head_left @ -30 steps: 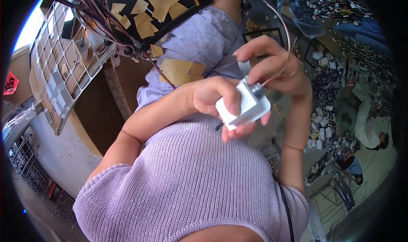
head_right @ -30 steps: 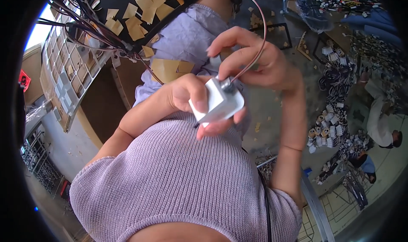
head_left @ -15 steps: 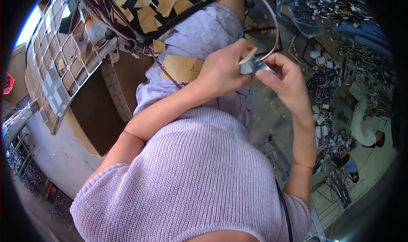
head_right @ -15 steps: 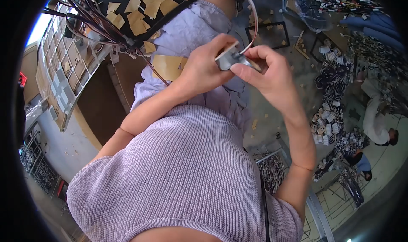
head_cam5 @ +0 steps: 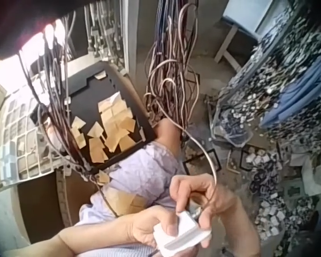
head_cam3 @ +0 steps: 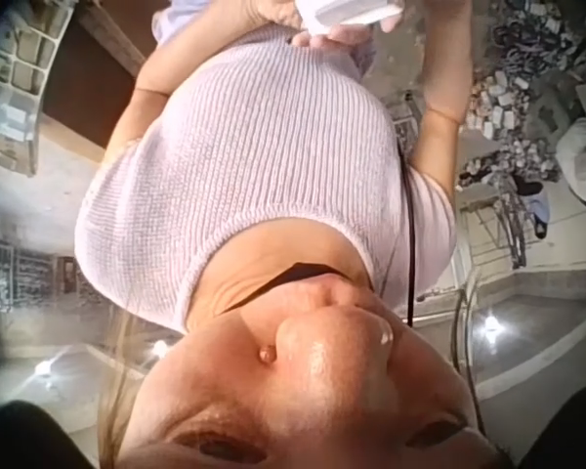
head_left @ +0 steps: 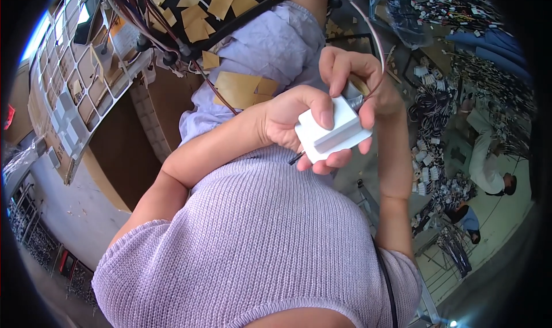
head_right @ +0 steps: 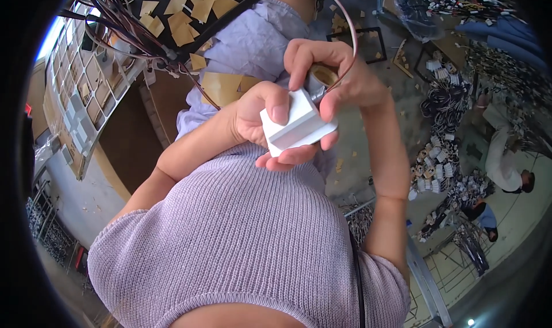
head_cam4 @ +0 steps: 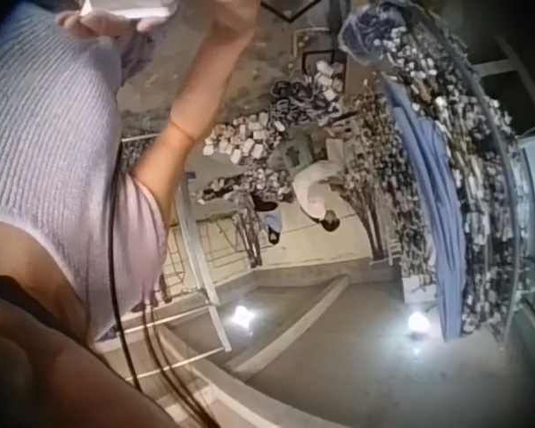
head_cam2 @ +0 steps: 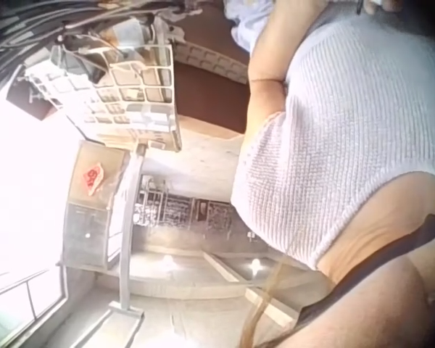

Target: Applying tape and assembling plastic housings onto electrical wire bundles at a factory workstation.

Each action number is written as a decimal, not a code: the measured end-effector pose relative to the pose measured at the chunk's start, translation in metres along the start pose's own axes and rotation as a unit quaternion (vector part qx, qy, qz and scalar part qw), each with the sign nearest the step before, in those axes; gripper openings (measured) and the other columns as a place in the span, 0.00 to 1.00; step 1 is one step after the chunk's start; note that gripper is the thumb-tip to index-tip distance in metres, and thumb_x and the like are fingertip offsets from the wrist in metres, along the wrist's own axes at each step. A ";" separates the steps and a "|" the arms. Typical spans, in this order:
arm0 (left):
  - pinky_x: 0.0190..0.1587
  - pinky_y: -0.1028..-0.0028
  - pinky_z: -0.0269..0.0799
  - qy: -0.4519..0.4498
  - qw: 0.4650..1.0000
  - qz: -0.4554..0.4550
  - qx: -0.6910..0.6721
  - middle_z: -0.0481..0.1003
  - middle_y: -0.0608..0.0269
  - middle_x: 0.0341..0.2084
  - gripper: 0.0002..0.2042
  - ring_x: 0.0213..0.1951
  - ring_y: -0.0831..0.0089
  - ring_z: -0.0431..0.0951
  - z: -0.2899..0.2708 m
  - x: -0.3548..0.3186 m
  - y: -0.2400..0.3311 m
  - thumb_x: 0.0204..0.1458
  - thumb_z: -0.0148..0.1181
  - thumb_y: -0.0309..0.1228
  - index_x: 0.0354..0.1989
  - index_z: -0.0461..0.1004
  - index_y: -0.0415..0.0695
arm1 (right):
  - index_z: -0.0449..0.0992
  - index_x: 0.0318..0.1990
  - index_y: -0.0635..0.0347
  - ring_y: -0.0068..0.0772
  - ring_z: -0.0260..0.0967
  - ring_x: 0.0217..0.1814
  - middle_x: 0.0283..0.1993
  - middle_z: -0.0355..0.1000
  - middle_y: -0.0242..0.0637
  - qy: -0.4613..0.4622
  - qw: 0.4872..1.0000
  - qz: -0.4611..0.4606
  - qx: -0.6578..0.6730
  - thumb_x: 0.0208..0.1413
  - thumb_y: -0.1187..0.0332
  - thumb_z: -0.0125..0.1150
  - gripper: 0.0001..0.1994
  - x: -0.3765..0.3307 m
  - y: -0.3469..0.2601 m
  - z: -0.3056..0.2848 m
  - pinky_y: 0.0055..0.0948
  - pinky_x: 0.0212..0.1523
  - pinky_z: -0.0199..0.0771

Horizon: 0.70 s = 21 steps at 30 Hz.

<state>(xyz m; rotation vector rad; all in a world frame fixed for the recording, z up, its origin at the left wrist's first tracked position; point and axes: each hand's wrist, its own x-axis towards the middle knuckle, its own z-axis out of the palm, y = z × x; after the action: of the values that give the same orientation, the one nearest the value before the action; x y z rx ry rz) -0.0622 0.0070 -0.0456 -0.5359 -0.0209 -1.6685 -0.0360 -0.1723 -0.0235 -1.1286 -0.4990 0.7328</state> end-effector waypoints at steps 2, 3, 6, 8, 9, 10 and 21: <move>0.22 0.63 0.77 -0.032 0.999 0.000 -0.017 0.68 0.40 0.25 0.31 0.26 0.50 0.76 -0.001 -0.003 -0.004 0.41 0.54 0.31 0.54 0.55 0.25 | 0.75 0.33 0.61 0.21 0.58 0.37 0.36 0.63 0.32 -0.008 0.999 0.032 -0.036 0.32 0.42 0.74 0.31 0.005 -0.003 -0.001 0.19 0.35 0.54; 0.21 0.64 0.76 -0.023 1.000 -0.001 -0.017 0.68 0.44 0.23 0.30 0.25 0.53 0.75 -0.002 -0.006 -0.004 0.41 0.54 0.31 0.53 0.56 0.26 | 0.74 0.32 0.61 0.21 0.59 0.36 0.34 0.63 0.32 0.008 0.998 0.049 -0.042 0.33 0.43 0.75 0.30 0.003 -0.007 0.000 0.19 0.35 0.54; 0.21 0.65 0.76 -0.028 0.998 0.052 0.009 0.68 0.46 0.23 0.30 0.24 0.54 0.74 -0.005 -0.006 -0.003 0.41 0.54 0.31 0.53 0.57 0.26 | 0.74 0.37 0.65 0.21 0.64 0.40 0.37 0.67 0.31 0.023 0.997 0.031 -0.064 0.42 0.63 0.72 0.18 -0.012 -0.011 -0.014 0.21 0.41 0.62; 0.21 0.65 0.76 0.072 0.983 0.117 0.119 0.67 0.49 0.23 0.29 0.24 0.58 0.74 0.002 -0.010 0.000 0.40 0.54 0.30 0.51 0.58 0.26 | 0.73 0.38 0.65 0.20 0.64 0.43 0.40 0.68 0.33 0.109 0.989 0.059 -0.080 0.42 0.66 0.70 0.17 -0.024 -0.014 -0.009 0.22 0.43 0.63; 0.21 0.64 0.76 0.131 0.966 0.150 0.167 0.67 0.50 0.23 0.29 0.23 0.59 0.74 0.004 -0.011 0.000 0.39 0.54 0.30 0.51 0.59 0.25 | 0.73 0.38 0.66 0.18 0.64 0.41 0.38 0.69 0.31 0.143 0.981 0.069 -0.110 0.45 0.64 0.68 0.17 -0.026 -0.016 -0.003 0.20 0.44 0.64; 0.23 0.66 0.77 0.175 0.942 0.173 0.229 0.69 0.51 0.24 0.27 0.24 0.63 0.74 0.006 -0.010 0.002 0.39 0.55 0.31 0.49 0.63 0.28 | 0.73 0.38 0.66 0.18 0.64 0.41 0.38 0.69 0.31 0.144 0.981 0.068 -0.108 0.45 0.64 0.68 0.17 -0.027 -0.021 0.003 0.20 0.44 0.64; 0.27 0.70 0.76 0.474 0.645 0.222 0.557 0.76 0.53 0.27 0.18 0.28 0.65 0.79 -0.014 -0.007 0.002 0.41 0.60 0.30 0.41 0.69 0.37 | 0.62 0.58 0.72 0.27 0.66 0.51 0.48 0.68 0.39 0.380 0.918 0.096 0.067 0.57 0.63 0.60 0.27 -0.042 -0.038 0.051 0.24 0.53 0.67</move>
<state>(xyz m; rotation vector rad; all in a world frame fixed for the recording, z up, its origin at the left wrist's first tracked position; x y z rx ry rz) -0.0645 0.0088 -0.0608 1.2192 -0.1276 -0.9674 -0.0892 -0.1813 0.0302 -1.2385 0.3208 0.4300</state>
